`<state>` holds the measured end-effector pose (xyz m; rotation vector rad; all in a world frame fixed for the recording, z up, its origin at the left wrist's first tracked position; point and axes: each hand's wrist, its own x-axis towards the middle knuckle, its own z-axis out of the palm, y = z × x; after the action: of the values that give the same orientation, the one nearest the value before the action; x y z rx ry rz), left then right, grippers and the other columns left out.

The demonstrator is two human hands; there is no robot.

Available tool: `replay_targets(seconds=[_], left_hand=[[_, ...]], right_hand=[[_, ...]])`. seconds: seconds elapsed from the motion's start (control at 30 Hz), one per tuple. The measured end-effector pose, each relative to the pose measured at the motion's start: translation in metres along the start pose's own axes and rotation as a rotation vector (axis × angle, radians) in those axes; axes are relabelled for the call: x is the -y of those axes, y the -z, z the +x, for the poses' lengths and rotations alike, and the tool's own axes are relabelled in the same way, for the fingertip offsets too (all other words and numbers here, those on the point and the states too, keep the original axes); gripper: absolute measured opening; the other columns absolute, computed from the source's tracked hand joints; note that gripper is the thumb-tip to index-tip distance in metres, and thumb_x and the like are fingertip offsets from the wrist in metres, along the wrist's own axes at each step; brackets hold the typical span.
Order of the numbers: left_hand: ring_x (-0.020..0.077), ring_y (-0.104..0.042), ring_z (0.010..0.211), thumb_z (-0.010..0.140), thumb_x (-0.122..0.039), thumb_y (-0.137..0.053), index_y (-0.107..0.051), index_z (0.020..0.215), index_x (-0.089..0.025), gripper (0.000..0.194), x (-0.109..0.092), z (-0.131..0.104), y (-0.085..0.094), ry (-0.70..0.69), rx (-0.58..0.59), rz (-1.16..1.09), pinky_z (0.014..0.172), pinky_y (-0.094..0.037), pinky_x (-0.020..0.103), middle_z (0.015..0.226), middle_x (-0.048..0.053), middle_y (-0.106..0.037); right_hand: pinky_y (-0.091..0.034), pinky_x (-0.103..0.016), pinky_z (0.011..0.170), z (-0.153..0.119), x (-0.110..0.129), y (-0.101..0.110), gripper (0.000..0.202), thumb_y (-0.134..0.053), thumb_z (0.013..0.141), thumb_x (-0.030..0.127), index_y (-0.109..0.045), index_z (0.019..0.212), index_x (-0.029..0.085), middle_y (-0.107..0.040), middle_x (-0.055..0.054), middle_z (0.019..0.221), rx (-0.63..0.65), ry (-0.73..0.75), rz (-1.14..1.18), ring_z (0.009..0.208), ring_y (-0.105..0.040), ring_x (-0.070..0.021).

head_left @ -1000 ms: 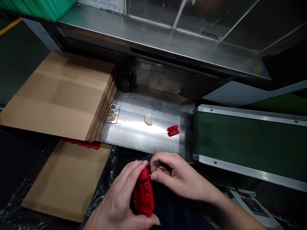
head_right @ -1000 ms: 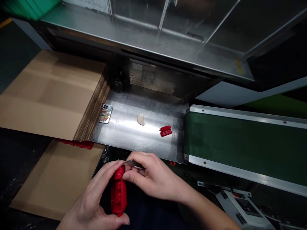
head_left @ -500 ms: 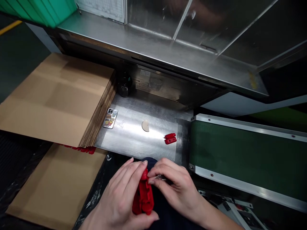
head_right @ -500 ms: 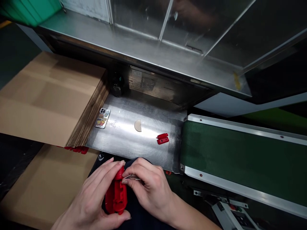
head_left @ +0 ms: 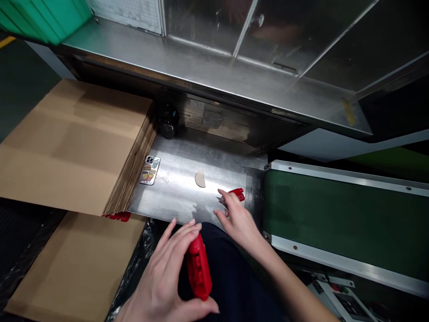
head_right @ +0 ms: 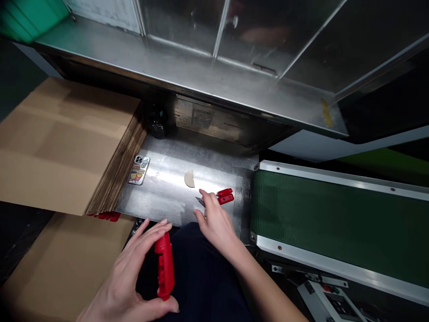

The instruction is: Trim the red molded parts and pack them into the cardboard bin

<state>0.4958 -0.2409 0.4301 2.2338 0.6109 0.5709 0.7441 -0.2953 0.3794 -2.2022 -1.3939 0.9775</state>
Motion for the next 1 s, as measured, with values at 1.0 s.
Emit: replay_targets(seconds=[1.0], left_hand=[[0.0478,-0.029,0.151,0.086,-0.053,-0.08,-0.052,0.151,-0.04,0.072,0.061,-0.018,-0.043,0.558,-0.598,-1.488,0.115,-0.042,0.064,0.17,0.009,-0.027]], right_hand=[[-0.044,-0.033,0.092,0.177,-0.03,-0.095,0.047,-0.062,0.097,0.031,-0.054,0.133,0.001,-0.057,-0.027,0.135,0.162,-0.345,-0.161,0.123,-0.06,-0.0324]])
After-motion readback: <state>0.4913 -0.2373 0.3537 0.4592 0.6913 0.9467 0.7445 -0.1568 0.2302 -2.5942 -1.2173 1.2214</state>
